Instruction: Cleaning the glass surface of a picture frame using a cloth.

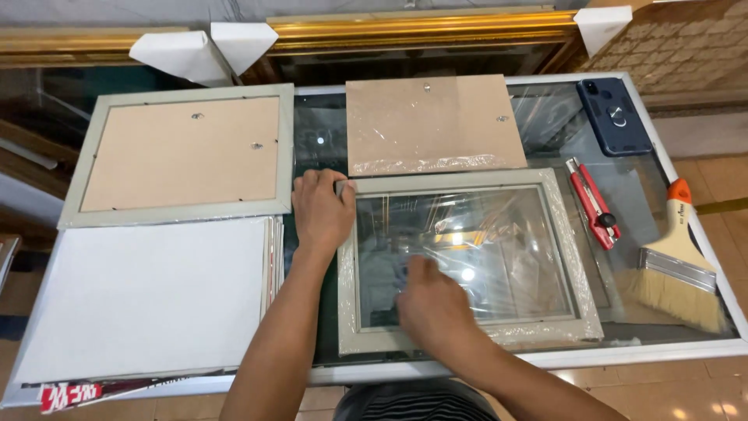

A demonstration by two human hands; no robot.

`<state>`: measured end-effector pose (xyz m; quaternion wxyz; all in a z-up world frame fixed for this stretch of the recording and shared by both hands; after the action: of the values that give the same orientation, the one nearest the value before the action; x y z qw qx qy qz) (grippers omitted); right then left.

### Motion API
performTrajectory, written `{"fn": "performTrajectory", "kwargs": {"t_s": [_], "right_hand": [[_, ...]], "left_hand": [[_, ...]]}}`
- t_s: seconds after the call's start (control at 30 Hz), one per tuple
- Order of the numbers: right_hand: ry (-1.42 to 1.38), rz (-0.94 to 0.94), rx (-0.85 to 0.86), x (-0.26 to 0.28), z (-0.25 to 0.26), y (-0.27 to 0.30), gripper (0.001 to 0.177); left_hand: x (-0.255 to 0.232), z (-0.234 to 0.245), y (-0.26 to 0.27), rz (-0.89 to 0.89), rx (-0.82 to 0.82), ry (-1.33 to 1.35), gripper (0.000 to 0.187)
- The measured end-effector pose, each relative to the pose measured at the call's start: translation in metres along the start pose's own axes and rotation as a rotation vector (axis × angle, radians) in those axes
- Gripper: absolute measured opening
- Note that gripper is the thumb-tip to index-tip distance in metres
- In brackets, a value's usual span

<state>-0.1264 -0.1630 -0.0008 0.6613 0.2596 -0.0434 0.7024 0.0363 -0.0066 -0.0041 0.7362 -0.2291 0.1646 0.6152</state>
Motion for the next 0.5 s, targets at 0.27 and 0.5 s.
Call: {"fn": "performTrajectory", "kwargs": {"t_s": [0.27,0.5], "right_hand": [[-0.294,0.003,0.069,0.000,0.060,0.000,0.038],[0.139,-0.604,-0.158,-0.192,0.085,0.007,0.048]], "left_hand": [[0.013,-0.007,-0.003,0.023,0.014,0.075,0.016],[0.011,-0.007,-0.002,0.020,-0.006,0.086,0.015]]}}
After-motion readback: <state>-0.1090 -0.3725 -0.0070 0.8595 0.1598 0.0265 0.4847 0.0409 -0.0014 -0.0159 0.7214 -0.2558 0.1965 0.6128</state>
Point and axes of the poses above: each hand's wrist, its own y-axis away from the middle knuckle, its own z-axis out of the back of the hand, x = y × z, the point moved 5 cm from there along -y, towards the middle knuckle, and after that the axes turned 11 degrees about x, right-handed, at the moved point
